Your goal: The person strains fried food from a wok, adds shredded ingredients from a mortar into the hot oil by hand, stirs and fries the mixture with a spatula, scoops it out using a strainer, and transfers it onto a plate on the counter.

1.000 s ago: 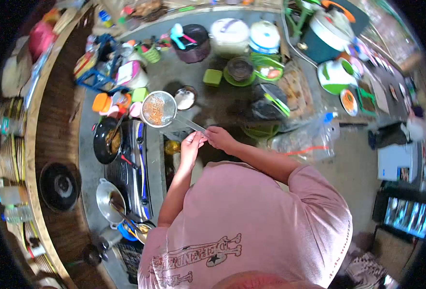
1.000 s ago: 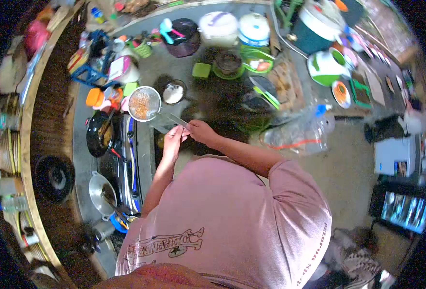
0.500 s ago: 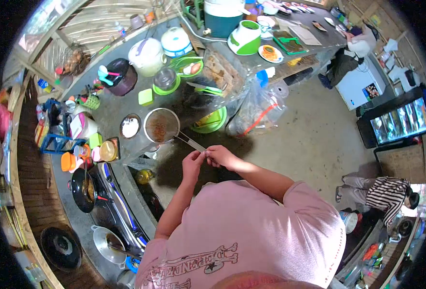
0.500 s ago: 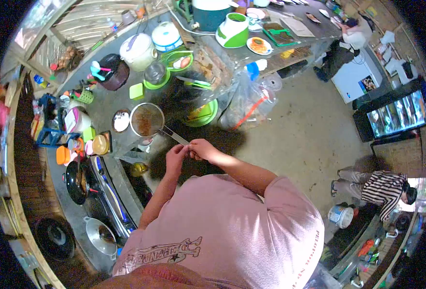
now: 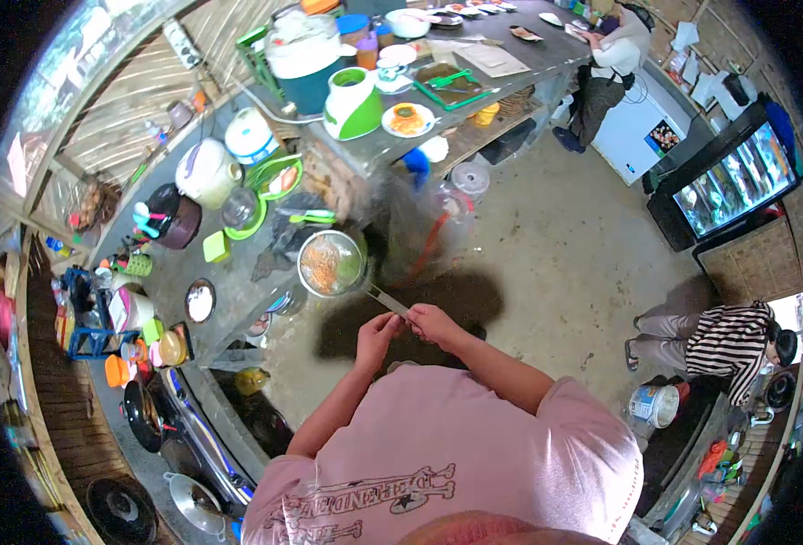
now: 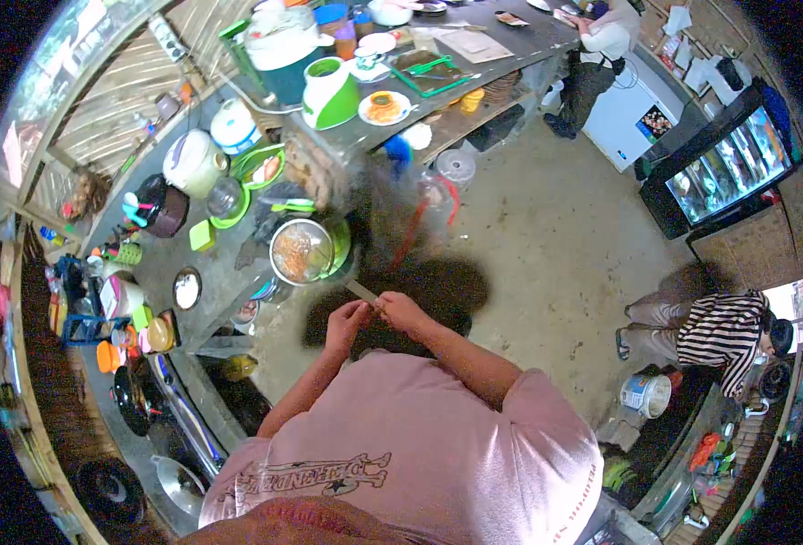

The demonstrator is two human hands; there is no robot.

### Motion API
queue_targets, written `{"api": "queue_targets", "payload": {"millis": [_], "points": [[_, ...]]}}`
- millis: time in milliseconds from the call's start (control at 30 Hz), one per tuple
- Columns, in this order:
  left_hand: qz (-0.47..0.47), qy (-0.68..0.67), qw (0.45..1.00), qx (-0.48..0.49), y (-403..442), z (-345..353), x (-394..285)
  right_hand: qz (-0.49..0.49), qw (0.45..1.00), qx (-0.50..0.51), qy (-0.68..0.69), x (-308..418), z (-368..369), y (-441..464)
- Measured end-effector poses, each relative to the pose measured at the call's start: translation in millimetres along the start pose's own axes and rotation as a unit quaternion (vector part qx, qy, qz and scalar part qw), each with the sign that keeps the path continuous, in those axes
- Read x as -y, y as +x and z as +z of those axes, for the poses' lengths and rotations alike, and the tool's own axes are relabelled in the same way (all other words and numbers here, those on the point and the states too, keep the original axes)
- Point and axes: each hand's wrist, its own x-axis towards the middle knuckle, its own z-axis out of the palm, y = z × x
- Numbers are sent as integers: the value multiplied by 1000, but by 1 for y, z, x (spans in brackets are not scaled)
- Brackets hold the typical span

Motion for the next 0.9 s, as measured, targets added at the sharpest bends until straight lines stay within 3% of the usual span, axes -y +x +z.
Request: {"api": "queue_targets", "payload": {"millis": [100,200,400,633,700,900], "points": [[-10,-53,998,17,35,71,21,22,1000,-9,-13,4,-77,-14],[-12,-120,991,51,69,144,22,-17,1000,-7,3,-7,-156,-15],[12,-185,979,84,129,259,-2,-30,999,-10,29,22,-274,-42],[0,-154,978,139,201,334,-33,-33,993,-42,109,59,-370,-45],[25,-27,986,161,218,351,-61,-23,991,-60,118,68,-394,-39],[-41,87,963,251,306,407,-115,-21,989,-111,96,101,-494,1]]}}
